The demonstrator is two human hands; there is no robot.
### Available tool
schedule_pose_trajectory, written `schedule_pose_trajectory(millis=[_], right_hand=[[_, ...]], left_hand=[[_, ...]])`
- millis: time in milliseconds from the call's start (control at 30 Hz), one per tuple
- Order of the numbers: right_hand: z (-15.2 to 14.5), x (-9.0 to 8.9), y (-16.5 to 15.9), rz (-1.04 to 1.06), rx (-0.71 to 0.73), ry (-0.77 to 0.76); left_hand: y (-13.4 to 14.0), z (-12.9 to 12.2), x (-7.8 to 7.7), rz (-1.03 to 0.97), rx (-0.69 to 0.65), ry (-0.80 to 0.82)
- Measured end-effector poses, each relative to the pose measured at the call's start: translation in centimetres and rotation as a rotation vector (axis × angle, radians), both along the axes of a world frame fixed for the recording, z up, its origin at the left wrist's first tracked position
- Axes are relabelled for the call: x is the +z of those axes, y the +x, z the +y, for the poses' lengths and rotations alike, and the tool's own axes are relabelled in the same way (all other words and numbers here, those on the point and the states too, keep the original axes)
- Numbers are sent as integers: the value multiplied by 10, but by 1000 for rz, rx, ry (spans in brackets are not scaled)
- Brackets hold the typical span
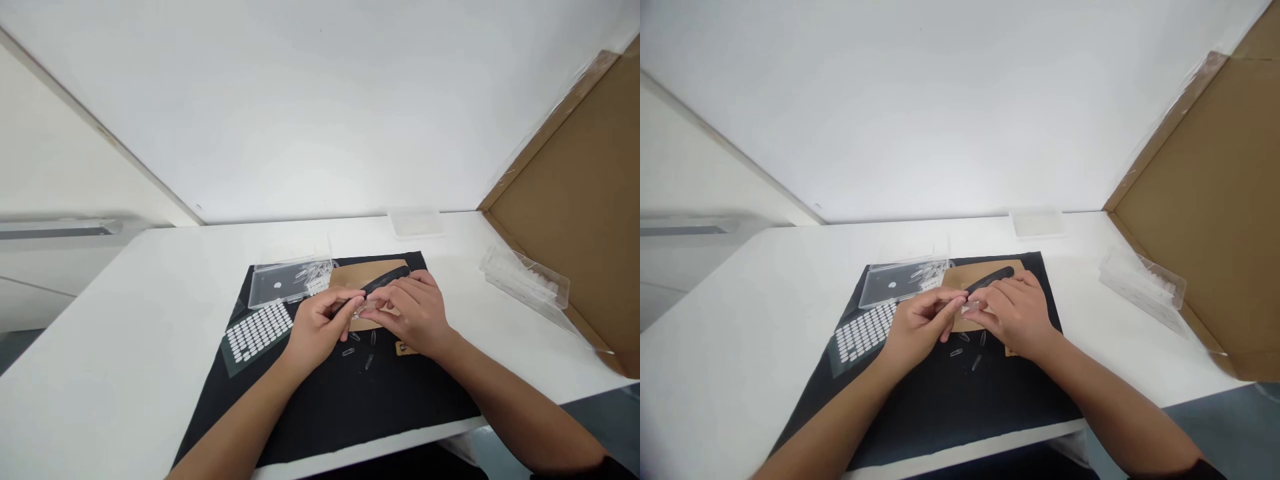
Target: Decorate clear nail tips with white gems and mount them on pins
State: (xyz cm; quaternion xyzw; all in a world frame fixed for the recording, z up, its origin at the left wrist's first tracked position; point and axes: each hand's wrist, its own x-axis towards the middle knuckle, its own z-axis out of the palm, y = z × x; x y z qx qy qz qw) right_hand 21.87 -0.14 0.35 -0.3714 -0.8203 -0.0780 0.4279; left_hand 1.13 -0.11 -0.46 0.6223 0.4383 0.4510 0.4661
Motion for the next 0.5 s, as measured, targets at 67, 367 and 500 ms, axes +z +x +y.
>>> schedule_pose_trajectory(millis=[67, 367, 500], right_hand=[[0, 4, 3, 18, 23, -11], [-40, 3, 52, 135, -48, -353], [-61, -25, 90, 228, -199, -499]], left_hand=[[-2, 0, 5, 104, 39, 69], [-58, -61, 32, 596, 572, 157], [-95, -99, 1, 660, 802, -56]])
